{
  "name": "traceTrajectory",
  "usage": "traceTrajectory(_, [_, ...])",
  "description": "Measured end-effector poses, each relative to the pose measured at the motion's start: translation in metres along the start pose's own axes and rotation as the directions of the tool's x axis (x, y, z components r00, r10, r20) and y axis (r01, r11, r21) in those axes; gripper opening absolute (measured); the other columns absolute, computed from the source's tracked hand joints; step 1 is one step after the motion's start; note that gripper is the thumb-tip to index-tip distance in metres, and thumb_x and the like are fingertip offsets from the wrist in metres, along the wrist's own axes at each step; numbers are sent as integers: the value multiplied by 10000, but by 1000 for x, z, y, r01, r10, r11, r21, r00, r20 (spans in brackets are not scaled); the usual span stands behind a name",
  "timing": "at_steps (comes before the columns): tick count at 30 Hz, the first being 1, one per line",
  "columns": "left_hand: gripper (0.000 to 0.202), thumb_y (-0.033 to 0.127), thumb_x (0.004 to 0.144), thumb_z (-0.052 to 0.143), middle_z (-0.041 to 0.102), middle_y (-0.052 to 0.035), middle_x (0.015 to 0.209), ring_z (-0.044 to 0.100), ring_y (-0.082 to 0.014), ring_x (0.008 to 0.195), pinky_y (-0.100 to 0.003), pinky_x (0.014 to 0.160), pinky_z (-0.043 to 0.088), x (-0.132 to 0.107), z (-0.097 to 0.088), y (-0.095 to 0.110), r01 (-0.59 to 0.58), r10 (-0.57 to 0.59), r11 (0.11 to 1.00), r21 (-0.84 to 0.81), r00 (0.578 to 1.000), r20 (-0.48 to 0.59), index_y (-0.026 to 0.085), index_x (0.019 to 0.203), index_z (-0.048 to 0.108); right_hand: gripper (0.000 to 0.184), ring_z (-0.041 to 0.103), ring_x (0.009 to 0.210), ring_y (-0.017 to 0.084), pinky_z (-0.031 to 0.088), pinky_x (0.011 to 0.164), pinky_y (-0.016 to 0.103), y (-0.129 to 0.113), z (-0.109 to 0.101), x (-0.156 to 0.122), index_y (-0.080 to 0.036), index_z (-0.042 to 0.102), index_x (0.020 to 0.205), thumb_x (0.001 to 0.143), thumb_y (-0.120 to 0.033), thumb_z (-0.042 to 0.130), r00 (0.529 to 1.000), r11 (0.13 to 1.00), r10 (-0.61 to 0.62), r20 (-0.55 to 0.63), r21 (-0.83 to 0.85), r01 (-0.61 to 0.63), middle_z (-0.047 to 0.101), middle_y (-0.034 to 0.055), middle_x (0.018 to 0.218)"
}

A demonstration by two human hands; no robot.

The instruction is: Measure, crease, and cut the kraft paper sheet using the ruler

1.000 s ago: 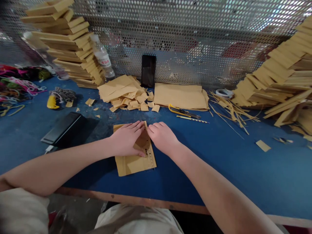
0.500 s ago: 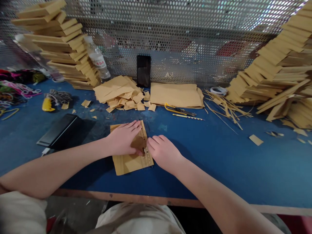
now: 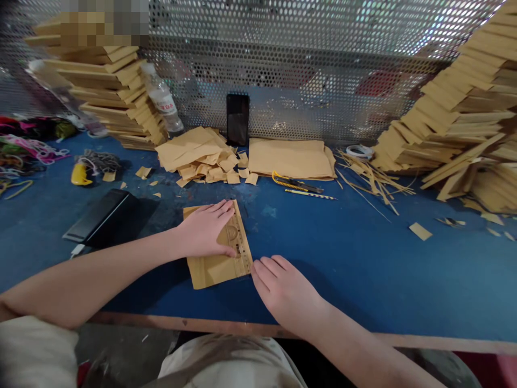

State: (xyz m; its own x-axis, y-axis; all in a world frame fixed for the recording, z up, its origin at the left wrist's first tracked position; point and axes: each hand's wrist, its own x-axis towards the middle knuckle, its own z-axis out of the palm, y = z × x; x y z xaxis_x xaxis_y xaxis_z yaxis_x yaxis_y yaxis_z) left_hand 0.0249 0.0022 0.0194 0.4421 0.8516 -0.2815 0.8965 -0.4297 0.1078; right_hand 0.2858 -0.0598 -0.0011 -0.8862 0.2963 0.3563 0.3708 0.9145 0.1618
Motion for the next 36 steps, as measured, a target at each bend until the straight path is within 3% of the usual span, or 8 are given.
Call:
traceTrajectory(5, [1261,903,780,540,101,-223,1702,152,-352,1597,-464,1283,202,0,-1,0,2,-2,1000,28,1000,16,23,1624,218,414,699,998,273,583,867,425,-11,-7,-19,-44,753,1117,939,-36,379,999,999,32,10,23,-32,769,150,1109])
traceTrajectory(10, [1253,889,810,525,119,-250,1689,170,-374,1590,-484,1277,214,-2,-4,2,-38,34,993,109,998,46,-21,1613,215,351,721,919,228,604,822,406,26,-8,-15,-123,768,1051,959,-47,438,999,985,-35,-24,165,39,784,124,1035])
traceTrajectory(14, [1227,861,803,579,162,-258,1677,216,-392,1575,-488,1266,237,-7,-10,2,-30,13,983,179,995,95,-15,1603,266,331,743,932,215,607,814,375,83,1,6,-158,764,1076,969,-75,461,986,944,167,5,286,-162,788,97,1029])
traceTrajectory(18, [1206,800,752,697,214,-252,1668,294,-402,1547,-491,1227,308,-10,-14,-5,-29,7,983,179,992,123,22,1594,323,260,725,811,197,585,698,319,124,26,27,-192,767,1043,967,-194,518,883,798,460,89,395,-455,774,71,974])
traceTrajectory(21, [1218,776,714,754,256,-261,1655,340,-408,1526,-475,1206,340,-10,-17,-10,-33,14,984,174,993,113,26,1583,348,262,698,777,210,572,686,341,136,46,30,-179,756,1052,939,-205,521,829,755,556,65,377,-536,748,79,933])
traceTrajectory(26, [1262,776,697,778,226,-275,1656,315,-413,1537,-495,1201,356,-8,-21,-10,-10,-25,984,177,980,196,13,1592,318,303,680,1044,284,559,942,478,139,57,15,-160,717,1181,958,-221,521,866,834,500,-6,272,-480,716,133,1108])
traceTrajectory(31, [1278,750,658,822,241,-280,1651,335,-427,1524,-487,1186,386,-6,-21,-9,25,-58,987,158,977,206,20,1587,334,310,627,1176,322,513,1025,552,131,46,10,-184,694,1228,953,-212,553,869,846,495,-17,237,-477,671,153,1237])
traceTrajectory(36, [1283,730,640,846,233,-307,1647,312,-430,1533,-479,1153,427,-8,-19,-8,75,-115,981,178,968,225,5,1572,345,250,596,1221,292,506,1019,517,87,21,27,-202,727,1158,970,-204,563,991,903,124,48,408,-133,682,141,1279])
